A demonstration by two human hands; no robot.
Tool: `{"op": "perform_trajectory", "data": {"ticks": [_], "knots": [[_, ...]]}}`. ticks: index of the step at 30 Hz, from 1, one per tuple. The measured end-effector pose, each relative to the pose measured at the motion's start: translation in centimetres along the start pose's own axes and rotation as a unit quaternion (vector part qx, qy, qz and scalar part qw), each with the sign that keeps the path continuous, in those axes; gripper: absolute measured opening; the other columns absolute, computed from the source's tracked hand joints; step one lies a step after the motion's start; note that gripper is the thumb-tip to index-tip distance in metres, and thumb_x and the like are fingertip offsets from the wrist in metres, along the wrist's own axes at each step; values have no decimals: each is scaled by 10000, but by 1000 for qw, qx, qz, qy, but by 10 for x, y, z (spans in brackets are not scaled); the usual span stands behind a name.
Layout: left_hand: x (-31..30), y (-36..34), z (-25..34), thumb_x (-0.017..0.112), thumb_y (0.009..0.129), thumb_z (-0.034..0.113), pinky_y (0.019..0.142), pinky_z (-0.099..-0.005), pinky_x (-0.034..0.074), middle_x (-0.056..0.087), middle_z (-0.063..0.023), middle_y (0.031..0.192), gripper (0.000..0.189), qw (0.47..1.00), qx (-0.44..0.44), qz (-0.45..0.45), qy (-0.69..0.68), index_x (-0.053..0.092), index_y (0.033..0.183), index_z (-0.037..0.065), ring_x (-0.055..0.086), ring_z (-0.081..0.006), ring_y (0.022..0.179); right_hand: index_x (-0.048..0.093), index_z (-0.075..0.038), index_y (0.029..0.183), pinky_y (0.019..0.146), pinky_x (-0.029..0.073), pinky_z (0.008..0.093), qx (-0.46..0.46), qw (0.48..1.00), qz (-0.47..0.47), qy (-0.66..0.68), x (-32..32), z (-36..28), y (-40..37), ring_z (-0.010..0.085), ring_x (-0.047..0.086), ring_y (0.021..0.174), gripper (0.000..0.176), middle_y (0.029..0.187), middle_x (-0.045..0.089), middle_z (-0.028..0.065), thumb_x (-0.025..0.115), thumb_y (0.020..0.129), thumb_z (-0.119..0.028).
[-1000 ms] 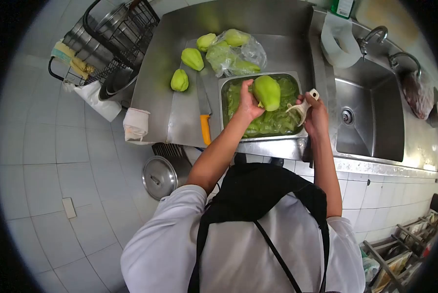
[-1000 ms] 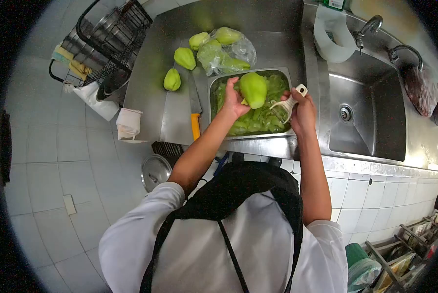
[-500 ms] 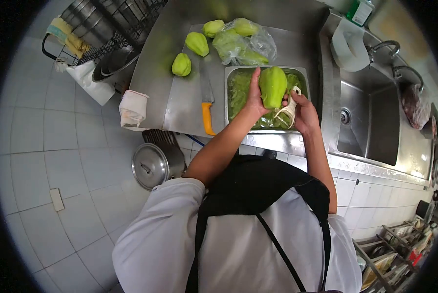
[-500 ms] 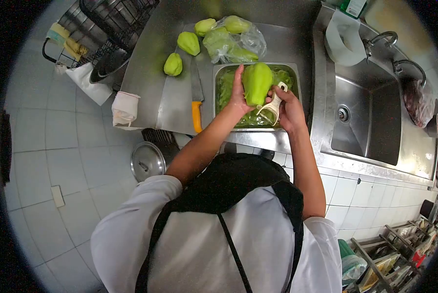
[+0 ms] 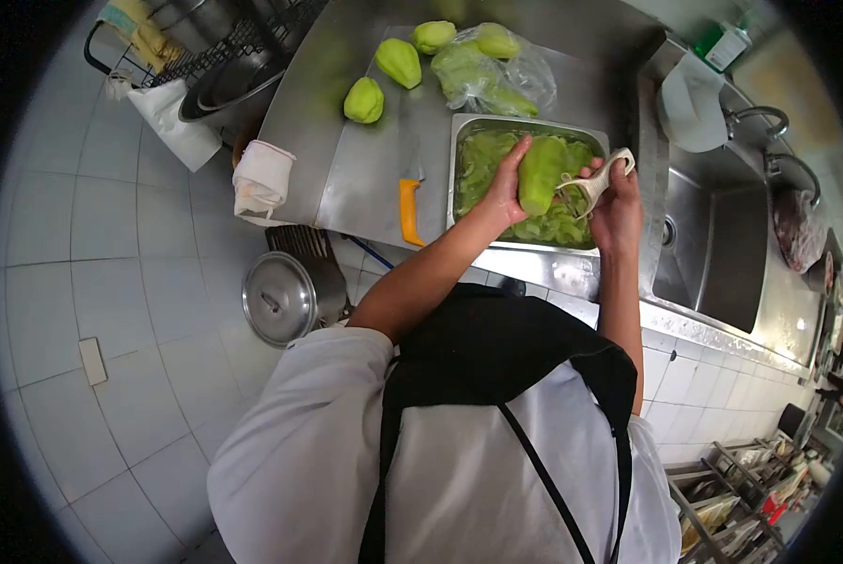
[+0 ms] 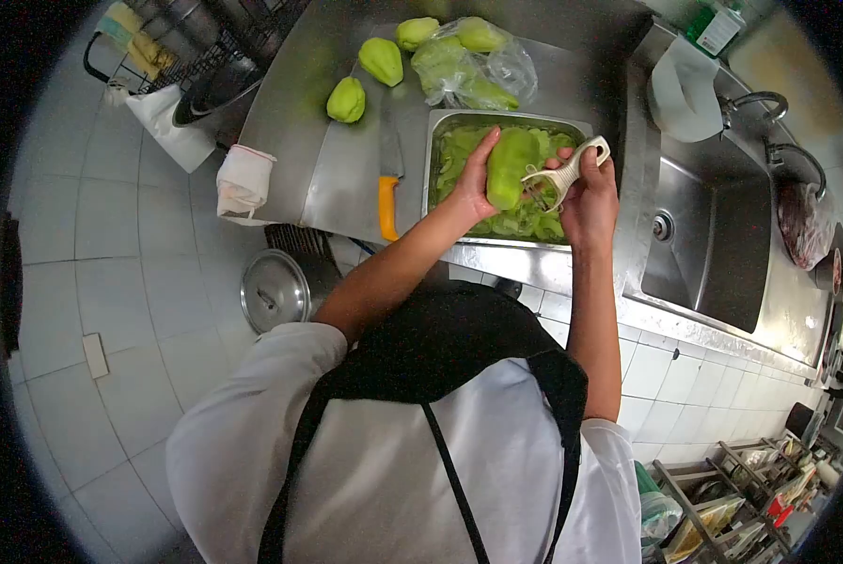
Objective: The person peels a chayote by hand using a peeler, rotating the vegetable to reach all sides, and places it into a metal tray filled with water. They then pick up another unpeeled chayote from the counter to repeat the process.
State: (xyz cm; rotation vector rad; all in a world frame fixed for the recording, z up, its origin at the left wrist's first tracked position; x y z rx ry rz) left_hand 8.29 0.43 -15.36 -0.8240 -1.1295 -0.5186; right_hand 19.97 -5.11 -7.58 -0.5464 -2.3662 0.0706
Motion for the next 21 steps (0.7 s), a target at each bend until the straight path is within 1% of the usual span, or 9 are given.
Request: {"op": "perform_trajectory", "data": {"ticks": [2, 5, 8, 11, 14, 15, 17, 20, 21], "knots": [[10, -5, 1, 550, 927, 537, 937, -466, 513, 632, -148, 1192, 588, 1000, 6, -27, -1, 569, 1249, 46, 623, -306, 1085, 488, -109, 1086, 766, 563, 376, 0, 1000, -18, -8, 7, 2, -3, 211, 629, 826, 161, 943, 615, 83, 516, 1016, -252], [3, 0, 0, 533, 933, 540, 953, -447, 511, 631, -164, 1191, 605, 1000, 3, -10, -18, 559, 1251, 26, 638, -311, 1051, 455, -74, 1132, 672, 573, 377, -8, 998, -58, 7, 23, 1, -10, 216, 649, 788, 183, 925, 614, 106, 498, 1023, -215], [1, 1, 1, 525, 935, 542, 785, -463, 552, 642, -132, 1140, 564, 1000, 0, -12, 2, 572, 1249, 76, 648, -290, 982, 473, -83, 1130, 726, 552, 366, -34, 994, -78, -66, 38, -2, -15, 201, 621, 784, 183, 894, 590, 81, 526, 1012, -213], [-7, 4, -3, 505, 945, 539, 765, -457, 552, 647, -126, 1131, 561, 1000, -9, 19, 11, 568, 1255, 76, 656, -291, 954, 469, -70, 1138, 714, 546, 358, -74, 987, -71, -122, 42, -1, -10, 194, 618, 774, 190, 888, 590, 87, 533, 1009, -194], [-10, 5, -6, 499, 953, 530, 775, -470, 554, 651, -119, 1125, 550, 1000, -12, 2, 5, 557, 1263, 80, 663, -292, 933, 454, -55, 1124, 650, 541, 314, -114, 982, -72, -133, 38, 2, 2, 181, 632, 735, 180, 866, 604, 92, 538, 1005, -161], [-8, 3, -6, 500, 954, 525, 786, -477, 553, 651, -119, 1122, 545, 1000, -15, 12, 16, 554, 1264, 80, 661, -293, 942, 448, -51, 1118, 622, 542, 303, -130, 979, -68, -139, 38, 0, 5, 178, 641, 720, 183, 858, 612, 95, 543, 1002, -156], [-7, -5, -8, 503, 957, 515, 806, -492, 551, 652, -121, 1115, 535, 999, -19, 34, 38, 546, 1265, 80, 659, -294, 960, 451, -41, 1110, 638, 541, 298, -132, 978, -64, -148, 37, 0, 8, 177, 639, 716, 176, 847, 609, 92, 545, 1000, -141], [-6, -10, -6, 516, 974, 406, 878, -430, 537, 637, -132, 1165, 449, 999, -13, 0, 33, 547, 1255, 56, 645, -277, 1024, 453, -38, 1103, 632, 546, 302, -120, 982, -63, -134, 37, 3, 14, 176, 637, 713, 177, 846, 608, 90, 550, 999, -144], [-7, -14, -3, 542, 958, 371, 864, -429, 539, 638, -123, 1141, 409, 999, 4, 18, 31, 554, 1228, 64, 644, -273, 1008, 454, -38, 1100, 628, 547, 303, -118, 983, -60, -128, 36, 3, 16, 174, 637, 713, 178, 846, 608, 89, 551, 999, -147]]}}
Point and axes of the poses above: each hand's wrist, its own y-axis towards the middle knuckle, its own x-axis out of the palm, z = x × y, the point moved 8 cm from there along y, towards the middle knuckle
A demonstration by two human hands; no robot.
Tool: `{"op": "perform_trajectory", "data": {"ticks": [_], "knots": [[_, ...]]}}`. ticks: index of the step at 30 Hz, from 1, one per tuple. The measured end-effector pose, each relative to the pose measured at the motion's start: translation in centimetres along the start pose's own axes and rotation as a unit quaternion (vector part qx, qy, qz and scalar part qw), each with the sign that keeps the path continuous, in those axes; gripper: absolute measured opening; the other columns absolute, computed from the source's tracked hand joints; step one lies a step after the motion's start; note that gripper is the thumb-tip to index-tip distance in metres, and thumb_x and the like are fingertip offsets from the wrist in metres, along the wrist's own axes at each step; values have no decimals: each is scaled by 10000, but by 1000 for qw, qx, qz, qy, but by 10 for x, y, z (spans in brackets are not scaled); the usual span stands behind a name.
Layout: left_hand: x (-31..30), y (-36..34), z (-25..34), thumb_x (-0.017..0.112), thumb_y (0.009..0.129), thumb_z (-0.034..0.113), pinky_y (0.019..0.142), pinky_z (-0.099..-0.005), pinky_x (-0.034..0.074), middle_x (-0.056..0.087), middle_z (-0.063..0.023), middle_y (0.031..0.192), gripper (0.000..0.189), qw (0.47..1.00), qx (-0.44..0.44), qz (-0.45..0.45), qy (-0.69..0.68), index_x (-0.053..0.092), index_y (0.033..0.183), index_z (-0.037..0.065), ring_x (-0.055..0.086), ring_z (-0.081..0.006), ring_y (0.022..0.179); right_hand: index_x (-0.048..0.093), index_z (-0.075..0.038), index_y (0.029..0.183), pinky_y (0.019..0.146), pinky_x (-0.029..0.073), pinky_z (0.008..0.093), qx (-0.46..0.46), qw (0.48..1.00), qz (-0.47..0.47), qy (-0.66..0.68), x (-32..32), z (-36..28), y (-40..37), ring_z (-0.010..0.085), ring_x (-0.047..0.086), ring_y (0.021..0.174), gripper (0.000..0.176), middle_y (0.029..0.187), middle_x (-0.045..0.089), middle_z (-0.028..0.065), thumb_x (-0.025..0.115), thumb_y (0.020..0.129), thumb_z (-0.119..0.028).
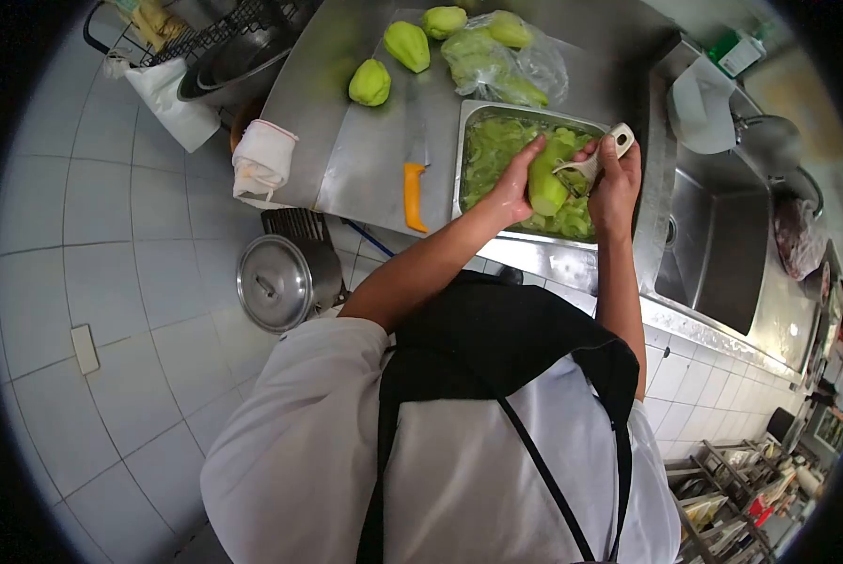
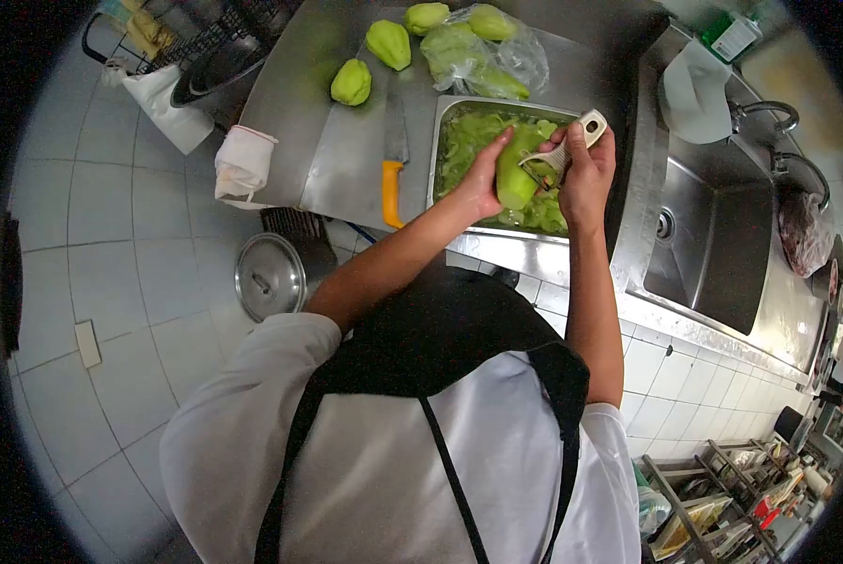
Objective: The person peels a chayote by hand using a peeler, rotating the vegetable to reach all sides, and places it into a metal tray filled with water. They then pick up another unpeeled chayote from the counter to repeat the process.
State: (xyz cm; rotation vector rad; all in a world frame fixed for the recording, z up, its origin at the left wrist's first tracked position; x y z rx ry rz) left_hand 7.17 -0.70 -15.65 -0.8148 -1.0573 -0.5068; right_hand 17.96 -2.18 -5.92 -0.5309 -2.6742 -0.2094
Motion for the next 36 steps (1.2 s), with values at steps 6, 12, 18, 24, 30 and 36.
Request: {"op": "perform_trajectory", "data": {"ticks": [6, 12, 18, 24, 30, 36], "knots": [[-23, 6, 8, 648, 848, 225, 831, -439, 542, 613, -80, 1009, 290, 999, 18, 16, 22, 563, 1094, 96, 622, -252, 905, 458, -39, 1068, 613, 554, 305, 12, 999, 50, 4, -11, 6, 10, 168, 642, 714, 186, 839, 604, 82, 563, 999, -177], [-26, 3, 11, 641, 848, 263, 841, -496, 530, 601, -97, 1028, 330, 999, 21, 47, 18, 552, 1110, 84, 612, -274, 905, 464, -41, 1043, 610, 555, 304, -9, 997, 80, -2, -20, 14, 17, 171, 651, 713, 190, 835, 605, 79, 572, 996, -191], [-36, 3, 3, 505, 942, 379, 892, -566, 510, 615, -163, 1187, 440, 997, -25, 63, -25, 541, 1236, 53, 632, -349, 1012, 474, -42, 1047, 612, 554, 312, 33, 995, 93, 23, -12, 32, 4, 185, 650, 699, 174, 832, 605, 81, 571, 994, -176], [-36, 13, 6, 445, 964, 423, 906, -552, 509, 615, -166, 1215, 481, 999, -25, 23, -12, 534, 1274, 66, 630, -338, 1058, 462, -37, 1058, 593, 548, 306, 38, 995, 86, 25, -5, 36, 1, 186, 649, 679, 189, 828, 605, 82, 575, 992, -173], [-24, 1, 3, 518, 950, 408, 894, -526, 526, 622, -151, 1221, 477, 998, -61, -1, 5, 543, 1276, 60, 622, -303, 1103, 457, -35, 1064, 604, 553, 303, 10, 998, 66, 19, -9, 21, 6, 178, 646, 684, 200, 825, 601, 80, 572, 994, -183], [-11, 2, 3, 506, 938, 468, 931, -532, 512, 602, -173, 1252, 577, 998, -62, -30, -5, 490, 1332, 47, 615, -318, 1121, 483, -53, 1042, 624, 547, 308, 35, 996, 77, 20, 0, 15, 0, 170, 624, 702, 169, 827, 592, 66, 570, 996, -190]]}}
Point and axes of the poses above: each hand's wrist, its own y-axis towards the middle knuckle, its own x-axis out of the palm, z = x × y, the point moved 8 cm from there along y, towards the middle knuckle
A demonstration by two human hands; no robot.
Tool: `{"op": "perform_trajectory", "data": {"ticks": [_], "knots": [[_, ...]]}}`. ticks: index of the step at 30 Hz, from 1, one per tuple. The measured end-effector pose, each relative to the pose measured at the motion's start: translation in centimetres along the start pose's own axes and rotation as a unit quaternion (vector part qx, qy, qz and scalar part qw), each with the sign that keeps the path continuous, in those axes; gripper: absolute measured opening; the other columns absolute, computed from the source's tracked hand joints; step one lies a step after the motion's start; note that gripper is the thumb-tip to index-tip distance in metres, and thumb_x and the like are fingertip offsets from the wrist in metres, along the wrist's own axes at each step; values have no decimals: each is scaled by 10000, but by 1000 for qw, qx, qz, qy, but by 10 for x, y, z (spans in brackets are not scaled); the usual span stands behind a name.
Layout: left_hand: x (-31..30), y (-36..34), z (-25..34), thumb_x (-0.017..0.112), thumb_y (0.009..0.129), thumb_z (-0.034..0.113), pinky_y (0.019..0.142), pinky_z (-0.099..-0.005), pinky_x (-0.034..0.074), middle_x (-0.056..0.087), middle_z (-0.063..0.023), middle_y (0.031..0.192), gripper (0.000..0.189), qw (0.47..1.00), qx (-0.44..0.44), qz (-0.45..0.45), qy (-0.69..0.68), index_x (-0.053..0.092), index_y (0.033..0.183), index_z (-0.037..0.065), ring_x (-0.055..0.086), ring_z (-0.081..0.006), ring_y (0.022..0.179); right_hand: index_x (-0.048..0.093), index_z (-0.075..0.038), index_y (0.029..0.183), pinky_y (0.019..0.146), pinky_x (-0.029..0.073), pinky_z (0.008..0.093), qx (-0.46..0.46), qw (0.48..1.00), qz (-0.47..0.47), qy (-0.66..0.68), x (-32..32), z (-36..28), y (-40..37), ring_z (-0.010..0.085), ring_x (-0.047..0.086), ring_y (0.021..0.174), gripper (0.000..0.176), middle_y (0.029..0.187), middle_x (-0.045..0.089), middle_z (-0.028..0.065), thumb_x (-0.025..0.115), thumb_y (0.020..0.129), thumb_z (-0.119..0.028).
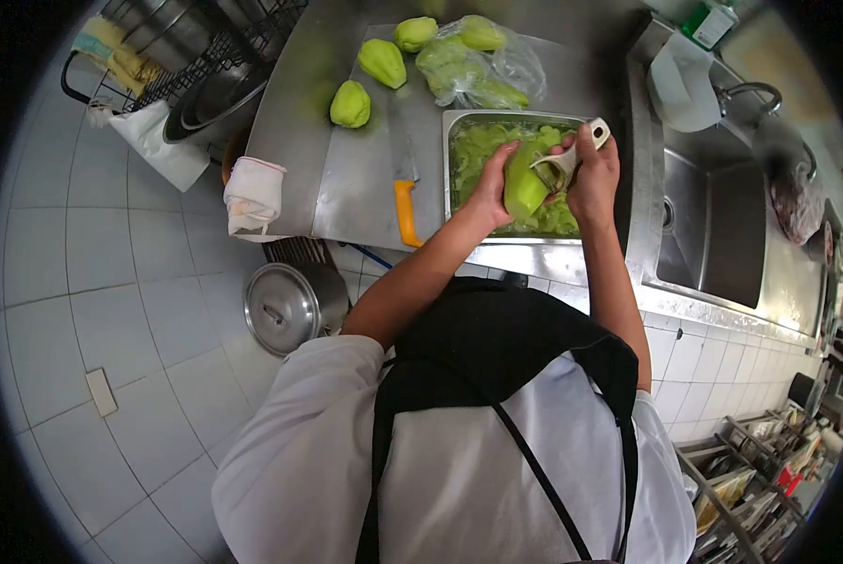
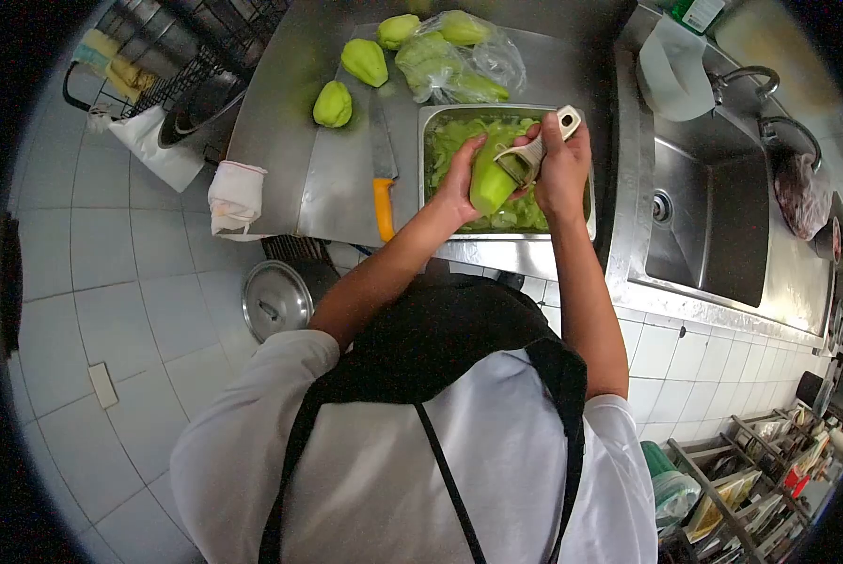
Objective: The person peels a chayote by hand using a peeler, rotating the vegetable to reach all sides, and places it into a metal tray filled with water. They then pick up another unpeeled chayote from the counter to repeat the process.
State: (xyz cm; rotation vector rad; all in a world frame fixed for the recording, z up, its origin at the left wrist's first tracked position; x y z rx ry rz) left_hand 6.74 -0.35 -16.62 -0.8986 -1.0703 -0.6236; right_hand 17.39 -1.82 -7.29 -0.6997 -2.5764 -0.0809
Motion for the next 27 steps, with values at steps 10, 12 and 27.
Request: {"op": "perform_trajectory", "data": {"ticks": [10, 12, 27], "knots": [[-10, 3, -6, 476, 913, 430, 826, -499, 543, 644, -154, 1132, 531, 998, 18, 62, -18, 546, 1251, 25, 652, -300, 995, 439, -22, 1023, 550, 508, 283, -115, 989, 8, -95, 6, -2, -2, 165, 628, 621, 194, 784, 594, 79, 568, 991, -162], [-14, 1, -7, 482, 911, 431, 801, -496, 551, 653, -147, 1088, 514, 997, 21, 73, -9, 562, 1218, 26, 660, -290, 950, 439, -18, 1019, 546, 501, 281, -137, 983, 15, -121, 2, 0, -1, 162, 624, 612, 196, 778, 590, 77, 570, 990, -161], [-44, -20, -7, 543, 881, 430, 756, -410, 574, 676, -145, 1015, 520, 991, 27, 88, 97, 589, 1193, 16, 680, -264, 860, 418, 7, 1048, 559, 506, 295, -161, 968, 81, -174, -27, 36, 49, 171, 627, 610, 230, 823, 594, 106, 583, 970, -133]]}}
Point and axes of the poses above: each hand's wrist, its own y-axis towards the middle knuckle, its own x-axis out of the palm, z = x × y, the point moved 8 cm from there along y, towards the middle knuckle
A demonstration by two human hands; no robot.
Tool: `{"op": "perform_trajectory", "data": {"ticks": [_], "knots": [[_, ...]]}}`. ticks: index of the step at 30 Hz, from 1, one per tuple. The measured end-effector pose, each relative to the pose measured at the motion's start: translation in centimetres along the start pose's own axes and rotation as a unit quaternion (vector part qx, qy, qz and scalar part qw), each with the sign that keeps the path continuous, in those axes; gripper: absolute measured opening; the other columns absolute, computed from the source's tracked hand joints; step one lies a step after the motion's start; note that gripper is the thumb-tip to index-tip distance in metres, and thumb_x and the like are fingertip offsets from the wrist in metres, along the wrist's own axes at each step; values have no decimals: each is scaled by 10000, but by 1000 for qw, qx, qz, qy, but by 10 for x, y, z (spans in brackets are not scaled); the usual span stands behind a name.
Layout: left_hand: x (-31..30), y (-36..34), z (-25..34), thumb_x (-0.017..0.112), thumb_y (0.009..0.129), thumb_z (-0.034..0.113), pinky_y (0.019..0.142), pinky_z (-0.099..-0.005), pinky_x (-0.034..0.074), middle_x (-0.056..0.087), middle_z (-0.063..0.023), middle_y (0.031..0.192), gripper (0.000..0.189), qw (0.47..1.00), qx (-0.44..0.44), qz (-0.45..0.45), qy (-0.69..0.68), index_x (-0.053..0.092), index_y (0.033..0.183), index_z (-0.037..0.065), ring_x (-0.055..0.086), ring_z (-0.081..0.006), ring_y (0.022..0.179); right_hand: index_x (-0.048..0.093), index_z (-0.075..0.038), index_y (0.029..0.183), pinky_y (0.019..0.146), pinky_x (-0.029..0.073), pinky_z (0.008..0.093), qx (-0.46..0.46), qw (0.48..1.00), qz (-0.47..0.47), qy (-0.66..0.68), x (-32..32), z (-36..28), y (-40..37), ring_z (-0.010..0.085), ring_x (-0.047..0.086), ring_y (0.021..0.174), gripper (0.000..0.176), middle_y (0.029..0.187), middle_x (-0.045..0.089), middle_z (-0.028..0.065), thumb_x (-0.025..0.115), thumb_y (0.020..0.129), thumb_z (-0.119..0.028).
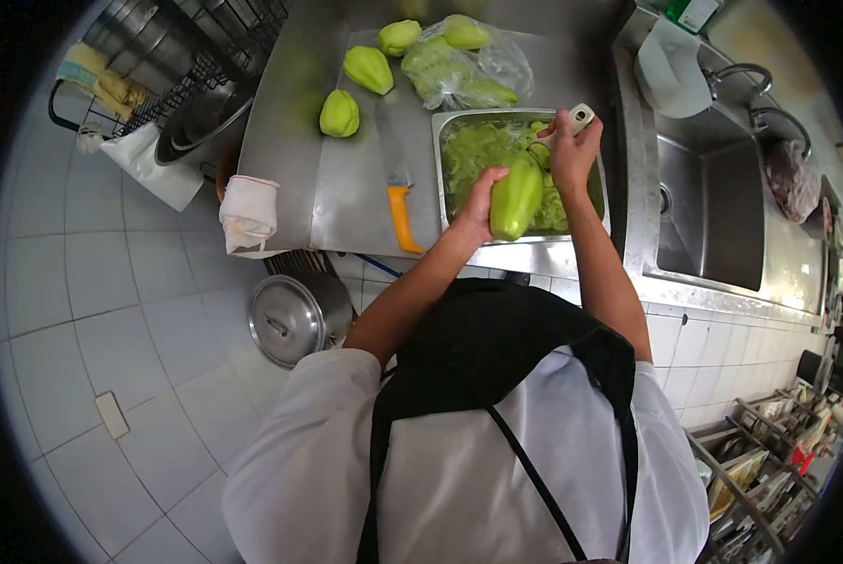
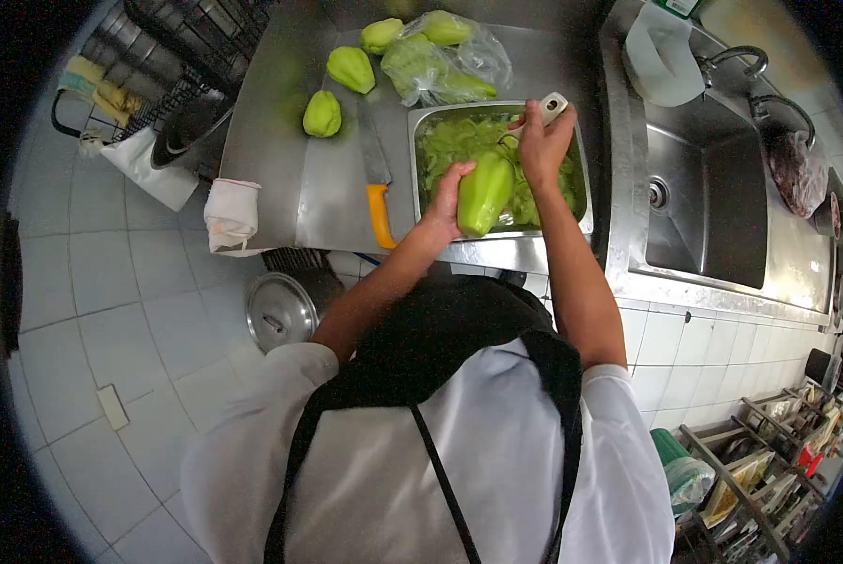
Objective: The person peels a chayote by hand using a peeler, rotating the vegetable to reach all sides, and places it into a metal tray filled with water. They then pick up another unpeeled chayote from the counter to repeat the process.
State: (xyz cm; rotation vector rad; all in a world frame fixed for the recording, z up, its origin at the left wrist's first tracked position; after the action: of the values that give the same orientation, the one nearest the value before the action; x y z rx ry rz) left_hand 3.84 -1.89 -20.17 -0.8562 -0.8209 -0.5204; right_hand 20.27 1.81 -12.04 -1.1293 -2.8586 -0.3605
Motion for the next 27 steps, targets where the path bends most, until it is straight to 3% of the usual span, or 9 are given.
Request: {"op": "perform_trajectory", "data": {"ticks": [3, 5, 7, 8, 11, 12, 15, 19, 27], "knots": [[25, -14, 5, 548, 880, 435, 760, -394, 572, 680, -151, 1031, 535, 999, -1, -28, 17, 590, 1196, 5, 684, -263, 863, 391, 4, 1086, 598, 518, 307, 20, 999, 14, -46, -24, 29, 7, 183, 646, 656, 285, 864, 593, 121, 598, 960, -146], [21, -2, 19, 551, 891, 435, 797, -441, 569, 657, -167, 1106, 550, 997, 11, -66, 21, 564, 1241, 11, 670, -296, 942, 421, -4, 1096, 619, 523, 316, 12, 999, 6, -51, -26, 39, 13, 189, 664, 699, 278, 870, 606, 124, 610, 956, -152], [15, -1, 22, 537, 899, 436, 827, -470, 567, 617, -198, 1191, 576, 999, 22, -40, 6, 526, 1286, 10, 647, -345, 1033, 456, -15, 1109, 635, 525, 320, -63, 974, -110, -188, -7, 43, 13, 185, 675, 743, 267, 891, 623, 123, 621, 953, -156], [14, 2, 25, 521, 915, 448, 838, -475, 564, 598, -202, 1223, 590, 997, 33, -75, 8, 503, 1308, 9, 631, -363, 1063, 474, -21, 1115, 642, 526, 322, -100, 948, -165, -253, 2, 47, 9, 184, 681, 765, 263, 901, 632, 122, 626, 951, -159], [4, 7, 28, 561, 913, 408, 863, -480, 560, 597, -198, 1221, 565, 997, 35, -64, -6, 496, 1309, 11, 629, -351, 1069, 514, -35, 1127, 660, 526, 326, -16, 963, -109, -244, -8, 21, 8, 174, 688, 813, 253, 929, 650, 117, 638, 946, -162], [6, 8, 31, 577, 910, 383, 871, -483, 558, 599, -193, 1217, 551, 997, 36, -64, -2, 496, 1309, 12, 629, -344, 1069, 479, -19, 1115, 651, 525, 316, -27, 990, -74, -114, -12, 22, 15, 175, 674, 770, 252, 890, 636, 109, 625, 952, -144], [8, -2, 34, 623, 895, 293, 875, -473, 559, 611, -165, 1186, 506, 997, 40, -61, 7, 494, 1303, 23, 636, -306, 1048, 451, -27, 1087, 623, 524, 305, 16, 997, -53, 48, -8, -24, 16, 166, 649, 701, 221, 851, 616, 94, 601, 964, -132], [17, 0, 34, 658, 868, 192, 843, -423, 570, 618, -122, 1141, 496, 995, 47, -80, 23, 475, 1301, 35, 648, -248, 1001, 427, -29, 1046, 582, 525, 306, 113, 984, -92, 106, 15, -51, 6, 162, 622, 642, 181, 795, 599, 83, 564, 980, -127], [9, 16, 31, 708, 820, 146, 819, -393, 571, 601, -126, 1125, 577, 995, 59, -68, 48, 430, 1312, 28, 647, -237, 979, 440, -25, 1031, 565, 521, 320, 166, 971, -87, 151, 25, -43, -4, 175, 609, 625, 169, 767, 581, 83, 568, 973, -120]]}}
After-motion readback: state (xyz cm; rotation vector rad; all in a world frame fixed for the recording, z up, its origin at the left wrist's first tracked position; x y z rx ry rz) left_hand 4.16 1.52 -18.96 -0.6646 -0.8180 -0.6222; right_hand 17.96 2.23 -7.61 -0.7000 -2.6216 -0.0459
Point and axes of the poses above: each hand's wrist, its own y-axis towards the middle knuckle, its own x-axis out of the palm, z = x × y, the point moved 8 cm from there along y, towards the middle knuckle
